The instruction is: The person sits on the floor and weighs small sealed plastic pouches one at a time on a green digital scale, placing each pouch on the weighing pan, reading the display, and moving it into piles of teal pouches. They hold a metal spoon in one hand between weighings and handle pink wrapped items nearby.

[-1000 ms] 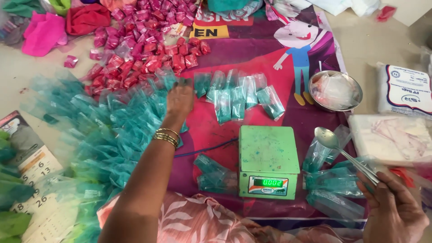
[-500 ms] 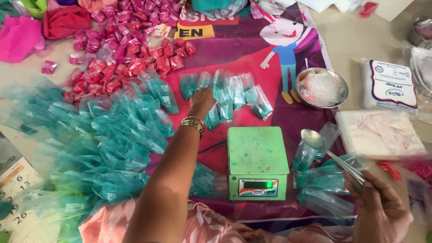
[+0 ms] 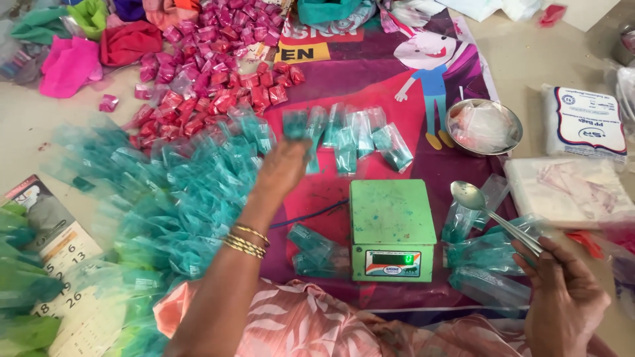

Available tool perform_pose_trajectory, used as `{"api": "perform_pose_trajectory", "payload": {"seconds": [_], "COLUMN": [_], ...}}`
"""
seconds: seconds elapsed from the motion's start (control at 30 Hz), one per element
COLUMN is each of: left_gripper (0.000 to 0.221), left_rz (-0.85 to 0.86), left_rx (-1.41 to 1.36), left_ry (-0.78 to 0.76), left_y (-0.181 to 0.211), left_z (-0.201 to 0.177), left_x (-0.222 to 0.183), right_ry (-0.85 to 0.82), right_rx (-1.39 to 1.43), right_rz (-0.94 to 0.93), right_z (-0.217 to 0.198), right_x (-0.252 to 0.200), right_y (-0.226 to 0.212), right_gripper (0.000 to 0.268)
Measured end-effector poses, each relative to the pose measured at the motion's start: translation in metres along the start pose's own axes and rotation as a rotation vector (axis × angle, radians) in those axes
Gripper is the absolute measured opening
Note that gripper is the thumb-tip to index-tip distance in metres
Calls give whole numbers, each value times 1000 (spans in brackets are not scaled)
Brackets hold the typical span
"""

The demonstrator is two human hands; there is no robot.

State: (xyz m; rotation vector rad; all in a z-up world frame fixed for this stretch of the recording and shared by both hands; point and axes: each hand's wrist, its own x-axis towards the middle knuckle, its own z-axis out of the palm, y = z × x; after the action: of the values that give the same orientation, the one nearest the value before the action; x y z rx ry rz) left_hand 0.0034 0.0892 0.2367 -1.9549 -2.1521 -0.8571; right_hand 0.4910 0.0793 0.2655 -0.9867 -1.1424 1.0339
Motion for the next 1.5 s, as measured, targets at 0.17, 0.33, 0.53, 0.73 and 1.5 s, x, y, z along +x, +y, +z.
{"api": "perform_pose_trajectory", "payload": {"seconds": [0.17,0.33,0.53,0.73,1.5], "left_gripper": [25,22,16,19,15], "left_rz": [-151,-364,-214,-168,152], "left_rx": [133,-31,-28,21,-163], "left_ry": [-238,-79,52,13,-151], "left_y": [-16,-27,-4,-14,169], "left_z": [61,85,4,32,48], "left_x": [-54,-53,-32,-43,-11], "right_ry": [-36,-22,-8,-36,20], "right_rx": [-50,-61,-110,-83,67], "right_rz": [-35,5,3,-9,43], "right_z": [2,3,-2,9,-14], "right_x": [-1,-1,-3,-7,-3], "right_y": [0,3,5,-2,-1], "right_gripper": [18,19,18,16,20]}}
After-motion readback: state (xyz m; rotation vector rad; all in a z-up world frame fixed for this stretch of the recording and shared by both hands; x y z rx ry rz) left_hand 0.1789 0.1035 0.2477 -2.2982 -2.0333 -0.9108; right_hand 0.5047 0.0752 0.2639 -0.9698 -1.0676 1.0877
